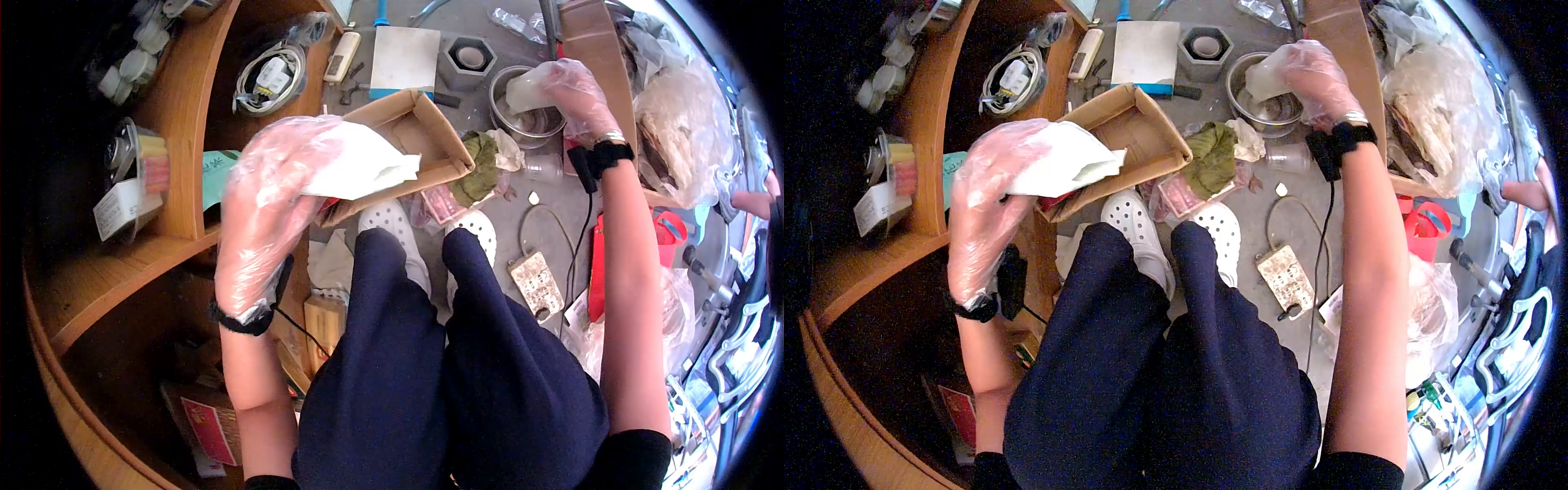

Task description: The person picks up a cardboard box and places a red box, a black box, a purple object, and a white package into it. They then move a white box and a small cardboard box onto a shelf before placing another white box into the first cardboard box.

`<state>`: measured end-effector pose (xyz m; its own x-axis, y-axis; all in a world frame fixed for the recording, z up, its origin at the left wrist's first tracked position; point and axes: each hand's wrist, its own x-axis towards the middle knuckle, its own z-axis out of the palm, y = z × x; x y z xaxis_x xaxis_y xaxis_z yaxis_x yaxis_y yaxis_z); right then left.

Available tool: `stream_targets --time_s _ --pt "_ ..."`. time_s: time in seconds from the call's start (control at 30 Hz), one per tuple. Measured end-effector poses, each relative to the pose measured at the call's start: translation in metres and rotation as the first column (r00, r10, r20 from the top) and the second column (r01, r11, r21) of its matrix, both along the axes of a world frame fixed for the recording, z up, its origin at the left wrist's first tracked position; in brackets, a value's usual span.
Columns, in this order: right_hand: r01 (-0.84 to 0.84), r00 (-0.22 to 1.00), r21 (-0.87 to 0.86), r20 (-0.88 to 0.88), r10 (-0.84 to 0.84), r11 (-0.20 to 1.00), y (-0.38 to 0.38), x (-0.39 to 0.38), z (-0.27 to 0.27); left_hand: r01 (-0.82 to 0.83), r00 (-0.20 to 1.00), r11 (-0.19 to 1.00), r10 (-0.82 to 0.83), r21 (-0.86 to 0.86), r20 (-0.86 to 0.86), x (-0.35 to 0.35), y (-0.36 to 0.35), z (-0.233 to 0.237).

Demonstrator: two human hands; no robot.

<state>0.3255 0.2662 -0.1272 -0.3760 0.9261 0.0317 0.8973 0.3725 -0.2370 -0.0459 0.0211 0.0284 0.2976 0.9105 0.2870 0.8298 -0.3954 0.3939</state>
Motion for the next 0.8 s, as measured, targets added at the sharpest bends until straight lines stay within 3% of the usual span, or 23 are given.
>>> stream_targets --time_s 0.03,0.1,0.17,0.2,0.23,0.3,0.33,0.4,0.47,0.5,0.6,0.67,0.7,0.73,0.8 --pt "-0.006 1.000 -0.001 0.001 0.006 1.000 -0.001 0.002 0.003 0.013 0.999 1.000 -0.014 -0.026 -0.032 0.003 0.001 -0.002" --pt "-0.067 0.997 0.255 -0.021 0.075 0.965 -0.013 0.006 0.026 0.049 0.997 0.999 -0.051 -0.021 -0.064 0.005 0.003 -0.013" --pt "-0.139 0.974 0.319 -0.125 0.187 0.937 -0.049 -0.006 0.088 0.099 0.989 0.995 -0.099 -0.007 -0.108 0.012 0.005 -0.025" --pt "-0.111 0.971 0.234 -0.182 0.156 0.966 -0.063 -0.010 0.114 0.091 0.990 0.996 -0.091 -0.006 -0.106 0.014 0.006 -0.031" --pt "-0.064 0.925 0.134 -0.365 0.109 0.989 -0.086 -0.020 0.141 0.104 0.987 0.995 -0.103 0.002 -0.122 0.016 0.007 -0.037" --pt "-0.048 0.749 0.037 -0.660 0.061 0.998 -0.126 -0.040 0.175 0.137 0.981 0.990 -0.132 0.020 -0.141 0.018 0.007 -0.043" --pt "-0.064 0.751 -0.037 -0.660 0.024 0.997 -0.138 -0.050 0.190 0.134 0.982 0.991 -0.130 0.021 -0.140 0.019 0.007 -0.045" --pt "-0.149 0.908 0.015 -0.393 0.143 0.989 -0.157 -0.059 0.200 0.148 0.975 0.989 -0.148 -0.012 -0.168 0.025 0.008 -0.048" --pt "-0.286 0.823 0.201 -0.449 0.347 0.937 -0.165 -0.082 0.174 0.124 0.980 0.992 -0.124 -0.012 -0.157 0.030 0.010 -0.042" --pt "-0.336 0.810 0.179 -0.447 0.381 0.925 -0.164 -0.095 0.164 0.135 0.965 0.990 -0.139 -0.031 -0.222 0.030 0.012 -0.044" --pt "-0.332 0.798 0.216 -0.454 0.395 0.918 -0.172 -0.123 0.125 0.141 0.932 0.989 -0.150 -0.051 -0.330 0.027 0.011 -0.060" --pt "-0.348 0.920 0.065 -0.167 0.354 0.935 -0.183 -0.144 0.125 0.094 0.936 0.980 -0.147 -0.178 -0.320 0.028 0.015 -0.066" --pt "-0.331 0.941 0.052 -0.063 0.334 0.942 -0.187 -0.155 0.117 0.095 0.884 0.974 -0.178 -0.207 -0.433 0.030 0.016 -0.064" --pt "-0.301 0.953 -0.012 0.019 0.301 0.954 -0.190 -0.166 0.107 0.092 0.885 0.974 -0.176 -0.207 -0.431 0.031 0.016 -0.065" --pt "-0.371 0.928 0.078 -0.007 0.372 0.926 -0.191 -0.171 0.078 0.140 0.826 0.985 -0.172 -0.101 -0.536 0.031 0.017 -0.068"
